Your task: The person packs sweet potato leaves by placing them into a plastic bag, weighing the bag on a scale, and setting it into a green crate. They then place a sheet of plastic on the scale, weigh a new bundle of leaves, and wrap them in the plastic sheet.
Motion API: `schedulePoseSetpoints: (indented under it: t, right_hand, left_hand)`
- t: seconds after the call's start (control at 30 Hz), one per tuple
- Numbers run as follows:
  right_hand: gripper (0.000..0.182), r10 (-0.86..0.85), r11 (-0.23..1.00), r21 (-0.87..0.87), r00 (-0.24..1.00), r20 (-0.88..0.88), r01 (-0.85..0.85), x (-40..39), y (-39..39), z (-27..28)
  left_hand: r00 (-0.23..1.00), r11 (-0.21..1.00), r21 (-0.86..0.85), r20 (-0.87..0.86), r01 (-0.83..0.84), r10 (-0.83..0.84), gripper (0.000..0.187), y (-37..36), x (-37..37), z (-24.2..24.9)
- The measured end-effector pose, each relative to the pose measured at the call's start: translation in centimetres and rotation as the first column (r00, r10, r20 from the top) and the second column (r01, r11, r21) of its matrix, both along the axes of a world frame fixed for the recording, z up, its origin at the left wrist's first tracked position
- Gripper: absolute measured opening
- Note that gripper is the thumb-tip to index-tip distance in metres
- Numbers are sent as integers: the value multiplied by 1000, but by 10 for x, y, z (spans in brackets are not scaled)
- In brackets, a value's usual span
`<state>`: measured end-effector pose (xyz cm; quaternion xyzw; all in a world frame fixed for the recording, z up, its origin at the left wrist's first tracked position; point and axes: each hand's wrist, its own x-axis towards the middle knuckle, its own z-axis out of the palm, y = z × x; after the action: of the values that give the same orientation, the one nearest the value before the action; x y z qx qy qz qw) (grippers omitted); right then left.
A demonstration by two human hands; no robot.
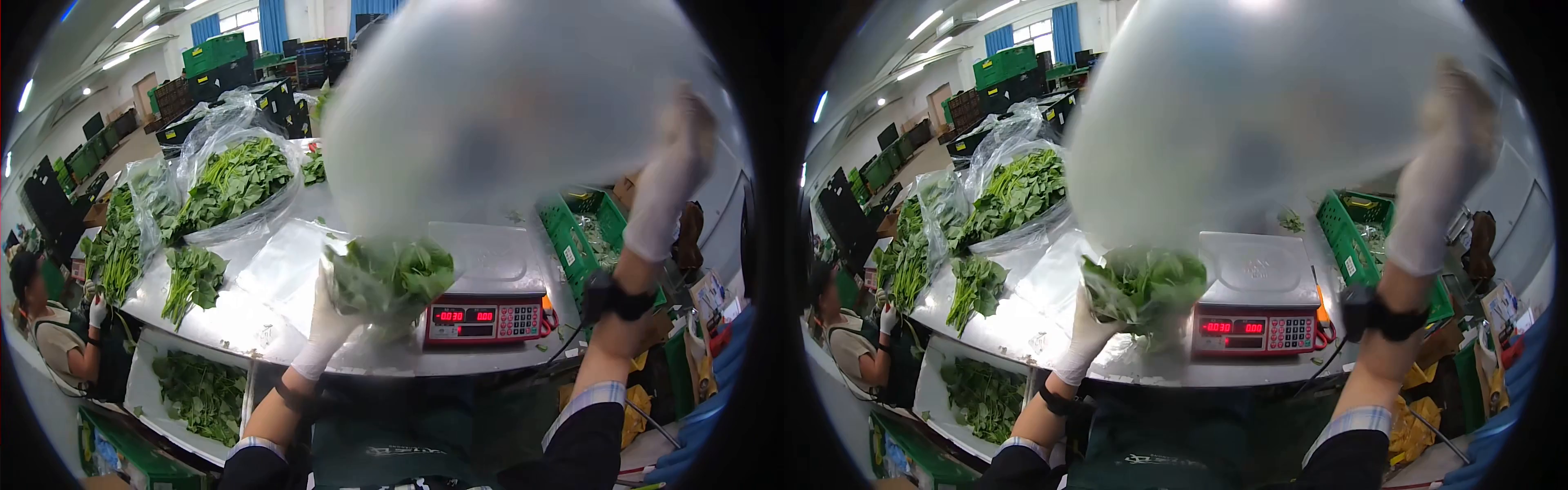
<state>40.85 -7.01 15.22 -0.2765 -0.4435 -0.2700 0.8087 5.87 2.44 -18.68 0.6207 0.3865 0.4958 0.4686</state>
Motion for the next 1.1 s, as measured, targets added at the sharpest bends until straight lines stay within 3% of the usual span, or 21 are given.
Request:
schedulePoseSetpoints:
  t: [0.03, 0.07, 0.1, 0.17, 0.2, 0.23, 0.3, 0.33, 0.37, 0.43, 0.53, 0.57, 0.7, 0.77, 0.8, 0.87, 0.9, 0.97, 1.0, 1.07, 1.1]
  right_hand:
    - [13, -171, 957, 247, 984, 48, 154, 15, 0, 15]
    - [20, -360, 915, 226, 930, 77, 335, 26, -12, 19]
    - [20, -362, 914, 227, 929, 83, 336, 26, -14, 11]
    - [26, -167, 947, -176, 878, 448, 270, 26, -11, -22]
    - [32, -504, 518, -146, 439, 744, 843, 21, -8, -49]
    - [23, -277, 715, -108, 422, 863, 691, -8, 7, -73]
    - [22, 43, 622, -328, 388, 921, 711, -8, 35, -159]
    - [26, 221, 560, -502, 466, 857, 659, -7, 40, -200]
    - [24, 305, 434, -626, 548, 779, 648, -11, 42, -238]
    - [20, 414, 422, -752, 630, 657, 506, -10, 57, -305]
    - [17, 459, 312, -762, 612, 644, 567, -34, 65, -321]
    - [17, 479, 321, -775, 612, 629, 545, -39, 70, -324]
    - [30, 673, 99, -852, 596, 438, 514, -40, 87, -292]
    - [49, 640, 229, -965, 767, 52, -126, -58, 70, -247]
    - [49, 643, 223, -967, 764, 54, -120, -64, 61, -225]
    - [66, 813, 236, -931, 581, 31, -280, -74, 41, -196]
    - [66, 808, 224, -932, 589, 15, -284, -76, 39, -192]
    - [59, 826, 345, -939, 468, 314, 23, -77, 40, -184]
    - [43, 781, 394, -915, 494, 382, 84, -80, 41, -182]
    - [34, 788, 430, -901, 462, 407, 61, -83, 45, -175]
    - [25, 797, 465, -885, 422, 433, 29, -86, 46, -173]
  left_hand:
    - [994, 995, 100, 109, 8, -19, 101, 3, 4, 3]
    - [994, 997, 71, 104, -31, 23, 89, 1, 3, 6]
    - [993, 997, 44, 102, -69, 64, 77, -1, 2, 8]
    - [983, 997, 31, 170, -70, 64, 73, 8, 2, -3]
    - [972, 997, 12, 226, -71, 67, 69, 7, 4, -10]
    - [960, 997, 0, 269, -77, 74, 65, -1, 8, 1]
    - [974, 993, 14, 198, -115, 110, 65, -8, 8, 7]
    - [973, 994, 12, 205, -110, 105, 65, -12, 7, 9]
    - [976, 992, 21, 180, -126, 120, 64, -16, 4, 12]
    - [975, 987, 30, 161, -161, 154, 64, -27, -1, 23]
    - [985, 989, -57, 95, -136, 141, 63, -43, -18, 38]
    - [983, 985, -61, 75, -161, 166, 63, -47, -25, 41]
    - [984, 986, -121, 123, -116, 131, 61, -55, -43, 49]
    - [985, 989, -107, 128, -100, 114, 59, -56, -47, 47]
    - [989, 992, -95, 116, -85, 96, 58, -56, -49, 48]
    - [985, 985, -165, 149, -56, 81, 57, -54, -52, 41]
    - [982, 975, -220, 180, -23, 64, 57, -52, -54, 38]
    - [986, 966, -258, 158, -3, 46, 58, -49, -59, 34]
    - [985, 967, -253, 169, 15, 29, 58, -48, -59, 32]
    - [983, 969, -247, 185, 33, 13, 59, -46, -64, 31]
    - [980, 967, -231, 188, 107, -64, 72, -45, -69, 30]
